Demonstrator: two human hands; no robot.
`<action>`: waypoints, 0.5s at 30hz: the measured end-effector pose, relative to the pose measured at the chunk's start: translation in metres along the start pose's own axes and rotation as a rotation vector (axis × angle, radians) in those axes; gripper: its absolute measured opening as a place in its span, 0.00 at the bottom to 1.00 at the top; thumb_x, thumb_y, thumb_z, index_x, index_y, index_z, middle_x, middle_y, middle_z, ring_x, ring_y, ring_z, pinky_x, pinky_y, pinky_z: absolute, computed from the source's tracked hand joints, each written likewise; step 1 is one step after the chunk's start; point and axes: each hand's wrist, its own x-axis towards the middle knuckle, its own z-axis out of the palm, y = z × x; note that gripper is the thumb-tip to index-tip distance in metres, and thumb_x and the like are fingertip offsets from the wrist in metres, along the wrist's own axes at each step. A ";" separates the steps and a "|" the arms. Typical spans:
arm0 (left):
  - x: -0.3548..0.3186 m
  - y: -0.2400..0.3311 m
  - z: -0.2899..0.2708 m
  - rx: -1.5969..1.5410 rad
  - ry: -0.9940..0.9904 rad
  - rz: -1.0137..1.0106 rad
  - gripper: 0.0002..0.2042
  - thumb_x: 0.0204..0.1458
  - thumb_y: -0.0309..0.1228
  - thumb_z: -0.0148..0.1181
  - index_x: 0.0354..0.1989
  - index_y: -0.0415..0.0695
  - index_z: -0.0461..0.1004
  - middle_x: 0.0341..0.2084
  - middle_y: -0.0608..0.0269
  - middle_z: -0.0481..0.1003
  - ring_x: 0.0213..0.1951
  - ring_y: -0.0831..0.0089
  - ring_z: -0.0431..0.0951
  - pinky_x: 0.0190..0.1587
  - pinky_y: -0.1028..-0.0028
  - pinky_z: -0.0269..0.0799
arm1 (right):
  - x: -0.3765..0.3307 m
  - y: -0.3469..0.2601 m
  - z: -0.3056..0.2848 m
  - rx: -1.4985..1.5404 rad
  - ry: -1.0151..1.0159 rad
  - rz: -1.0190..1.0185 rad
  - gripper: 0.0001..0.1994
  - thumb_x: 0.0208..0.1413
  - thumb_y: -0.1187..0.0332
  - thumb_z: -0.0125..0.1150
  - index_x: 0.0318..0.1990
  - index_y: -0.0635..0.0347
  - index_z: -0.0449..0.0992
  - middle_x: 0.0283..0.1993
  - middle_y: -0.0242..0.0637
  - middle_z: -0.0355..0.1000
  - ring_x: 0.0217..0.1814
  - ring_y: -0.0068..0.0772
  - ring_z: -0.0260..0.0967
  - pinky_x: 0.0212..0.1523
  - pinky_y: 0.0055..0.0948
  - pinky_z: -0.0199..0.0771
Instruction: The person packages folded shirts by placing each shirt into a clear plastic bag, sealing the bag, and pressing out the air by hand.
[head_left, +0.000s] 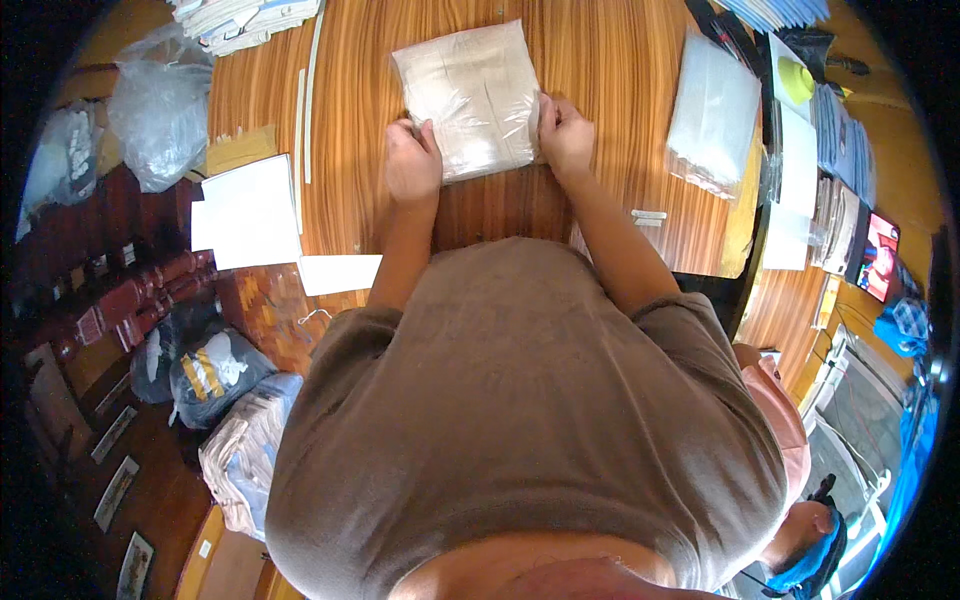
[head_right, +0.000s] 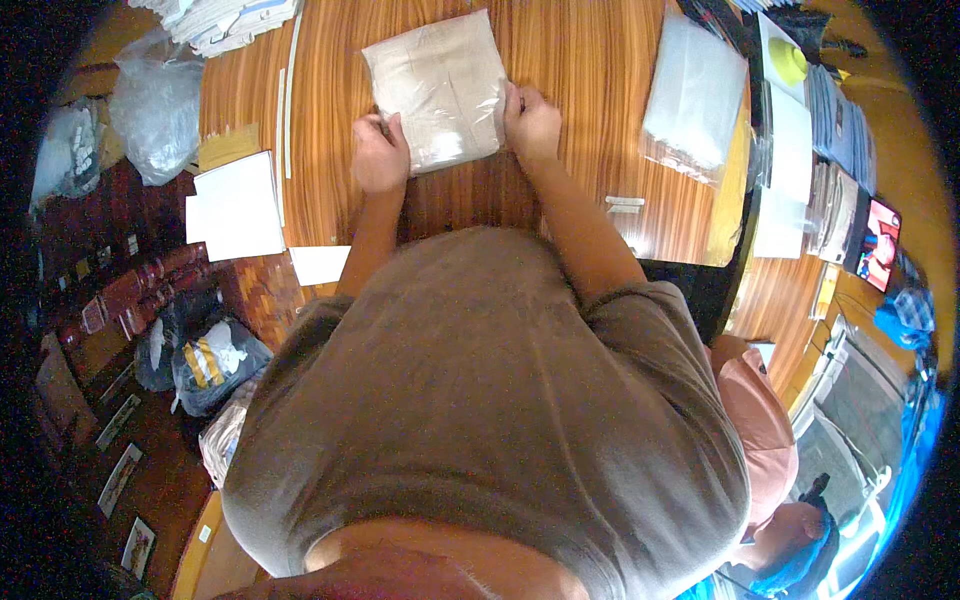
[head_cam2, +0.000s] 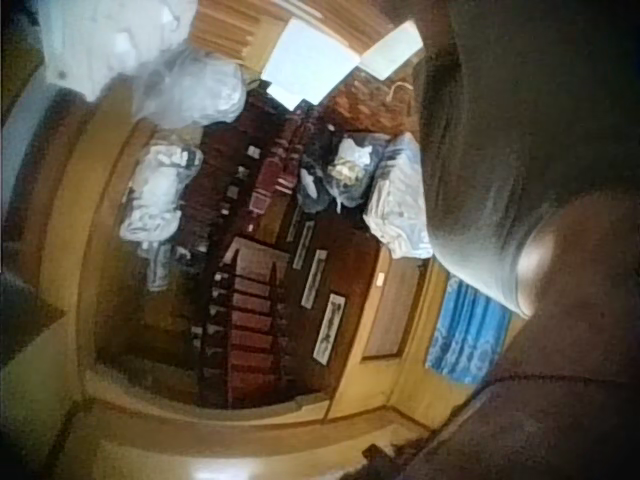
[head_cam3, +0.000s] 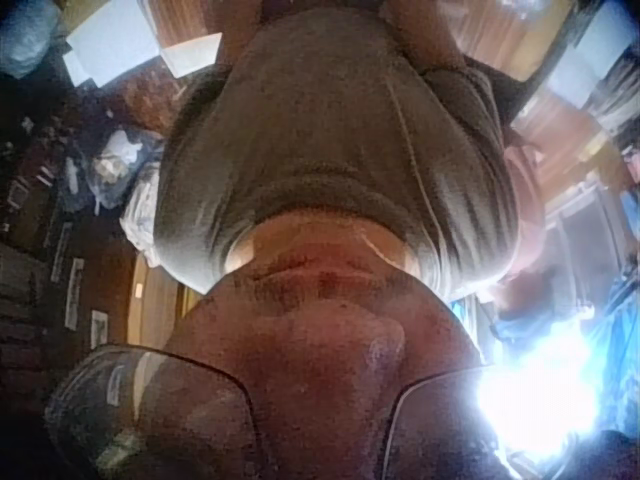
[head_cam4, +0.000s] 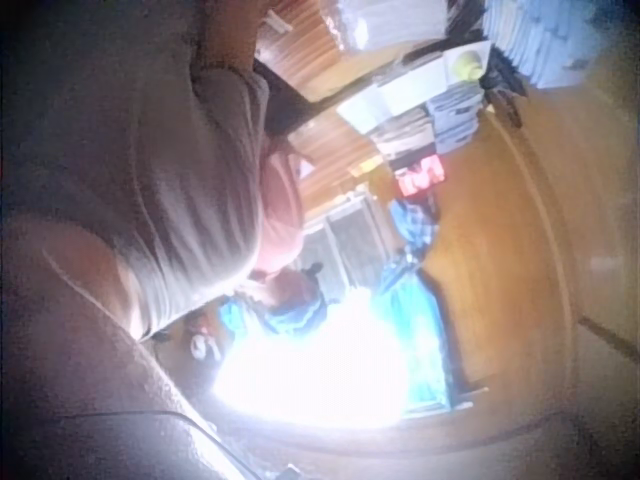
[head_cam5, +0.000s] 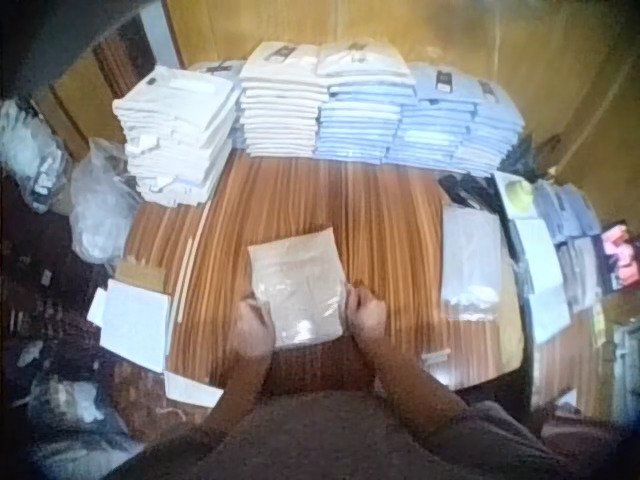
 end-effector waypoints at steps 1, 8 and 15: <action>0.006 0.009 -0.006 0.052 0.048 0.046 0.07 0.62 0.31 0.60 0.44 0.42 0.76 0.41 0.50 0.76 0.39 0.48 0.78 0.40 0.55 0.74 | 0.004 0.002 0.002 -0.021 -0.012 -0.013 0.20 0.65 0.52 0.63 0.30 0.61 0.80 0.25 0.52 0.77 0.27 0.59 0.77 0.31 0.49 0.78; 0.000 0.012 0.016 0.175 -0.122 0.564 0.32 0.63 0.46 0.55 0.70 0.39 0.62 0.71 0.43 0.58 0.72 0.38 0.57 0.71 0.40 0.51 | 0.020 0.009 -0.003 -0.007 -0.222 0.137 0.19 0.59 0.51 0.67 0.31 0.60 0.82 0.28 0.50 0.80 0.33 0.60 0.80 0.37 0.53 0.80; 0.000 -0.002 0.035 0.288 -0.185 0.532 0.40 0.64 0.55 0.47 0.77 0.37 0.53 0.78 0.38 0.45 0.75 0.24 0.40 0.74 0.34 0.38 | 0.042 -0.066 -0.022 -0.057 -0.187 -0.234 0.25 0.66 0.48 0.57 0.61 0.56 0.75 0.66 0.53 0.72 0.67 0.53 0.71 0.64 0.49 0.72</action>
